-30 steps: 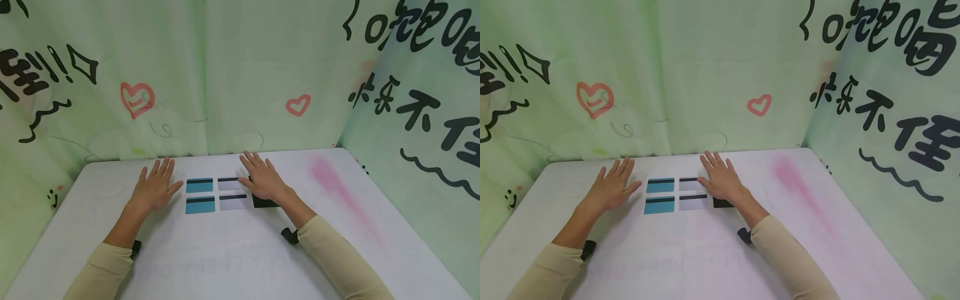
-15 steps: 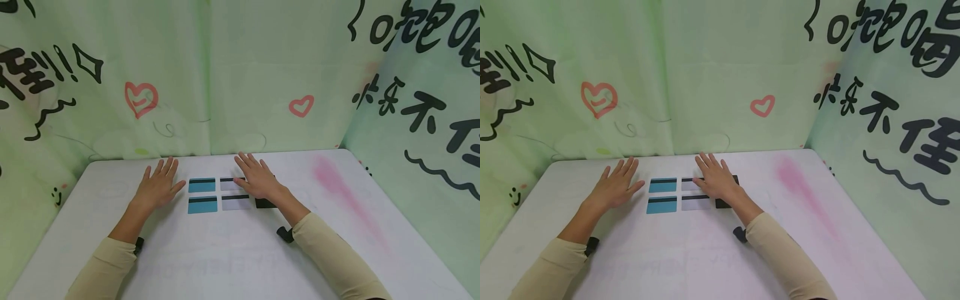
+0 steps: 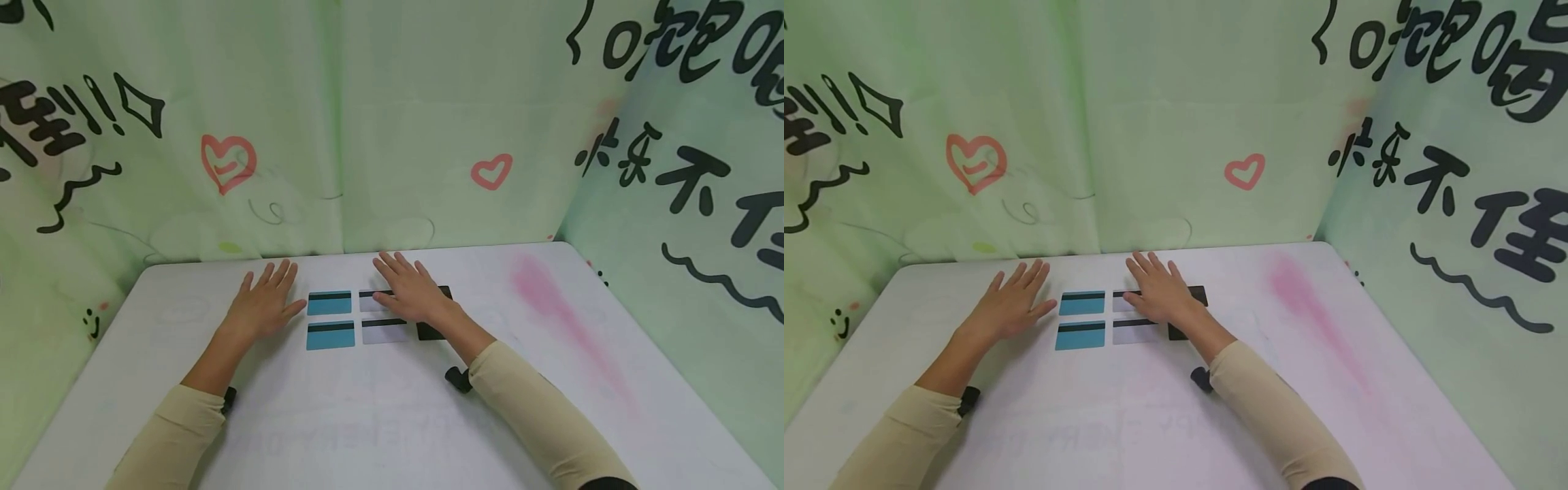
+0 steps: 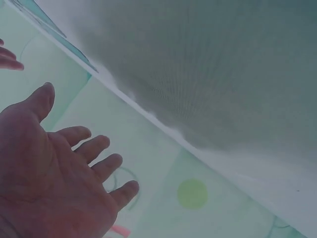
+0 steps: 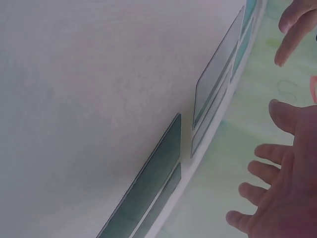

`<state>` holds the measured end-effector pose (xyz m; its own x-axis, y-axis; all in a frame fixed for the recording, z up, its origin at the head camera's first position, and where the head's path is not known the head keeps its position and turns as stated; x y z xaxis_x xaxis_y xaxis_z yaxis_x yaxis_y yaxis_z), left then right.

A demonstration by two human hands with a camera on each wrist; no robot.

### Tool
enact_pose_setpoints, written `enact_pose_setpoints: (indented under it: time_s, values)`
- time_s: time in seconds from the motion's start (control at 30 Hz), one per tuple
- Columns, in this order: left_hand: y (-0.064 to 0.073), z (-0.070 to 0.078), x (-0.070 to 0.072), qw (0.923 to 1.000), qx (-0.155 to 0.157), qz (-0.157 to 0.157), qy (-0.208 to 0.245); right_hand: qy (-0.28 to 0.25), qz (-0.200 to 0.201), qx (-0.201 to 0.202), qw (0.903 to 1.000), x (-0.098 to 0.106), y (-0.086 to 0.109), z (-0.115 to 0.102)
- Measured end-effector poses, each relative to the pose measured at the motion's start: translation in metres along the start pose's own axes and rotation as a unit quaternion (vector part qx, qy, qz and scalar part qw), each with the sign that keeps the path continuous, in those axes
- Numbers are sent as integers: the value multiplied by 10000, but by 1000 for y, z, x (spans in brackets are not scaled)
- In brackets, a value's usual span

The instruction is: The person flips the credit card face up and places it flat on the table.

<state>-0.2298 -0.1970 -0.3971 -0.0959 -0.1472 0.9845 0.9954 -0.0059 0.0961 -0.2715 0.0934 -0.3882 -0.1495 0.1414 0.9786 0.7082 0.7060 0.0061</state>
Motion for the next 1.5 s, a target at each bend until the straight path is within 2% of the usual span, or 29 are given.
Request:
enact_pose_setpoints:
  time_s: [0.33, 0.63, 0.9, 1.07, 1.33, 1.5]
  values:
    - [-4, 2, 0, 9997, -167, -27, -154, 92, -195, 6, 9998, -5, -10, -4]
    - [-11, 5, -5, 9983, -320, -57, -474, 261, -337, 152, 9990, -9, -22, -10]
    - [-19, 9, -5, 9974, -646, -179, -255, 319, -555, 236, 9977, -10, -34, -19]
    - [-25, 12, -6, 9970, -672, -281, -276, 383, -621, 268, 9970, -13, -41, -22]
    - [-31, 12, -4, 9965, -602, -579, 24, 357, -604, 393, 9968, -12, -48, -24]
    - [-36, 13, -2, 9948, -709, -697, 212, 201, -616, 522, 9965, -12, -52, -24]
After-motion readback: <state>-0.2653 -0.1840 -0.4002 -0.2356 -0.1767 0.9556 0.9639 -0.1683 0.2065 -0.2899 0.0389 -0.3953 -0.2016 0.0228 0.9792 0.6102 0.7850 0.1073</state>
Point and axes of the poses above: each hand's wrist, its own y-axis away from the middle knuckle, its own x-axis out of the back of the hand, z = x × y, the point moved 1 cm from there along -y, towards the middle knuckle, and after that the axes turned 13 degrees about x, right-handed, at the moved point
